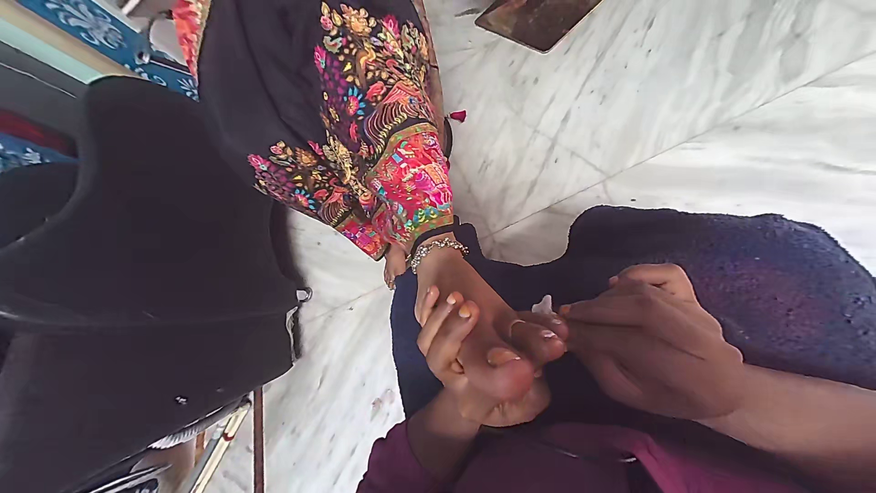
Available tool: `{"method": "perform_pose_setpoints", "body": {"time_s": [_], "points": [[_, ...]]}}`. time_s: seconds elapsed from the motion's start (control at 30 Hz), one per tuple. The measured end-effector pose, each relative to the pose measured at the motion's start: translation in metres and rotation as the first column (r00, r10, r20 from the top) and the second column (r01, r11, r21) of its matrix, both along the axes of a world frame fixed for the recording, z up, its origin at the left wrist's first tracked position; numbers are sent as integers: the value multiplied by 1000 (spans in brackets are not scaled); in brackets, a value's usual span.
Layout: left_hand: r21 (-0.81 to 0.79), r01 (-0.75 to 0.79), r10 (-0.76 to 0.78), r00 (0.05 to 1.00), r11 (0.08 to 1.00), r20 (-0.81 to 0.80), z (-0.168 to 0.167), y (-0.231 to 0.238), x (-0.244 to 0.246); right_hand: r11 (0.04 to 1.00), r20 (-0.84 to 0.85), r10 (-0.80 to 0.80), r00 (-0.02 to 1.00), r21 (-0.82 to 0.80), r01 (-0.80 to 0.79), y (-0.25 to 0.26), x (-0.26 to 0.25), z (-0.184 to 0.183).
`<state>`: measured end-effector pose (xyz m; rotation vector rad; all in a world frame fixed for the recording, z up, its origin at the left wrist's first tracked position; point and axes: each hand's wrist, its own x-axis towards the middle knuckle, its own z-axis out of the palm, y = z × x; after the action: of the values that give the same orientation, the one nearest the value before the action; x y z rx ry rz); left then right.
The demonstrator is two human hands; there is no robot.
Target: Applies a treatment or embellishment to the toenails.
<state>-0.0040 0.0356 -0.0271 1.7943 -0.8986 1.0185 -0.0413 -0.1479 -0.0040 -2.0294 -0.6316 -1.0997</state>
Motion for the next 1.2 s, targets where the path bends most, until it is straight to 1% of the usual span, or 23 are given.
{"method": "perform_pose_setpoints", "body": {"time_s": [0.37,0.53,0.63,0.77,0.9,1.07,1.2], "points": [[-5,19,-19,1000,1000,-9,0,2,-1,1000,44,18,999,-3,-18,2,0,-4],[-6,4,-5,1000,1000,-5,0,1,-1,1000,-3,-12,1000,5,12,7,1,-5],[-7,5,-5,1000,1000,-3,-1,1,0,1000,9,-18,1000,-19,18,4,0,-3],[-9,-7,7,1000,1000,1,-1,0,0,1000,37,-29,999,-6,29,2,-2,-1],[3,-6,6,1000,1000,-1,0,0,0,999,28,-29,999,-15,30,1,-2,-1],[-22,13,-13,1000,1000,4,0,-1,0,1000,11,-28,1000,-6,28,5,-1,-4],[-11,-12,12,1000,1000,2,-2,0,-1,1000,12,-27,1000,11,27,3,-2,-3]]}}
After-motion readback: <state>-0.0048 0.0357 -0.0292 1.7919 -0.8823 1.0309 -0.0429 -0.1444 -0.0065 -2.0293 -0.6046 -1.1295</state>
